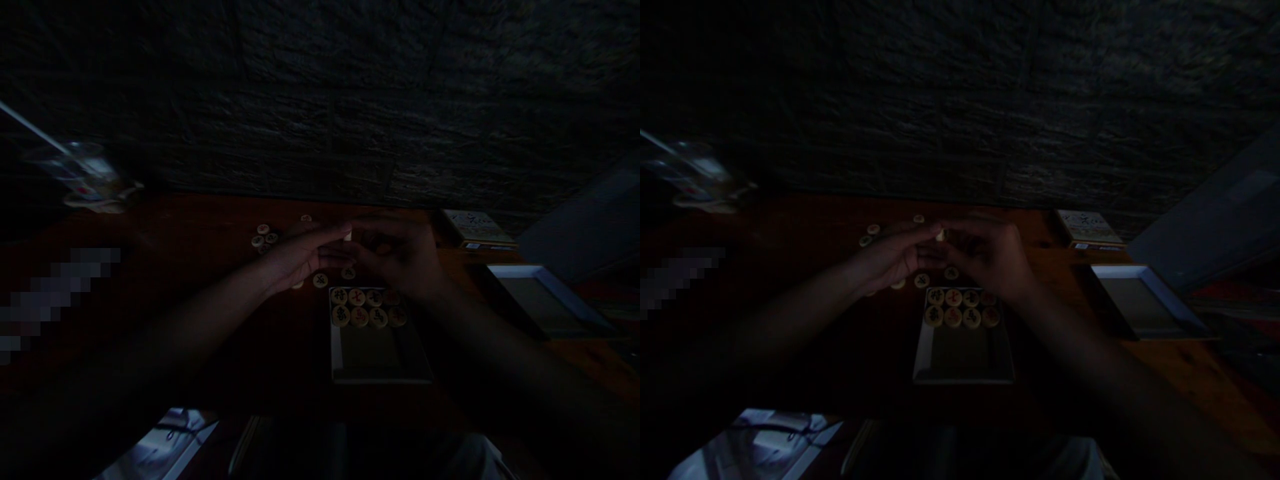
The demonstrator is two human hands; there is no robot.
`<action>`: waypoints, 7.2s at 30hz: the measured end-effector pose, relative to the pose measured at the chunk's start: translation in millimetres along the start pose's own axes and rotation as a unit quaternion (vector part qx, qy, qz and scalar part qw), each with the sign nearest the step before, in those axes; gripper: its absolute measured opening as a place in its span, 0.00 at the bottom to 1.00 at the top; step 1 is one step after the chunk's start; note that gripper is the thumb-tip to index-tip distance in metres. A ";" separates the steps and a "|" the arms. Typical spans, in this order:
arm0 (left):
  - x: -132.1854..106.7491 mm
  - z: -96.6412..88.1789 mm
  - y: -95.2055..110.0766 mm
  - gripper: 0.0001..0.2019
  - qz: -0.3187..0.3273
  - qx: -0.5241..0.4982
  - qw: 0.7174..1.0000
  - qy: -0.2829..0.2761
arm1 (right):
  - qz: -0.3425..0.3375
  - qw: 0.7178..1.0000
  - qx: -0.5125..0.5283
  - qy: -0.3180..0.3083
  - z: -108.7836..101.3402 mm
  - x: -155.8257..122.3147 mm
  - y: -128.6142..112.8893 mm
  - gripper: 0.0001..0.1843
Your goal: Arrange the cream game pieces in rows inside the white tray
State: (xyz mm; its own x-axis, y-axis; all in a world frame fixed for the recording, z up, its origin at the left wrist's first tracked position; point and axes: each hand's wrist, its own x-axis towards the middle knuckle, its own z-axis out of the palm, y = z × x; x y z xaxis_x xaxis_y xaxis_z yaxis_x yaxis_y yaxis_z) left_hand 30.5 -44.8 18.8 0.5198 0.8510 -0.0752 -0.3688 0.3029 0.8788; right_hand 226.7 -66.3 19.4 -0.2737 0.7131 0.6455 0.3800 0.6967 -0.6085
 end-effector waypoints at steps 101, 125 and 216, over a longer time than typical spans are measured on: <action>-0.6 -5.0 4.9 0.06 -0.015 0.040 0.999 -0.017 | 0.004 1.000 -0.022 -0.019 -2.9 -2.6 1.9 0.19; 0.1 -8.3 3.2 0.10 -0.014 0.040 0.998 -0.050 | -0.062 0.997 -0.043 -0.015 -4.2 -1.4 1.9 0.19; -3.6 1.0 -8.1 0.09 0.225 0.323 0.917 0.063 | 0.278 0.941 0.195 0.000 7.5 2.0 -0.4 0.25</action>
State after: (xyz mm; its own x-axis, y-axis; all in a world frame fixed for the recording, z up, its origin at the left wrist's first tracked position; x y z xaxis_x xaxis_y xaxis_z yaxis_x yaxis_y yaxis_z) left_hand 32.4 -50.8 12.4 0.3186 0.8825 0.3460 0.0302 -0.3743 0.9268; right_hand 219.3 -64.6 17.5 -0.1291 0.9755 0.1779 0.1112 0.1925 -0.9750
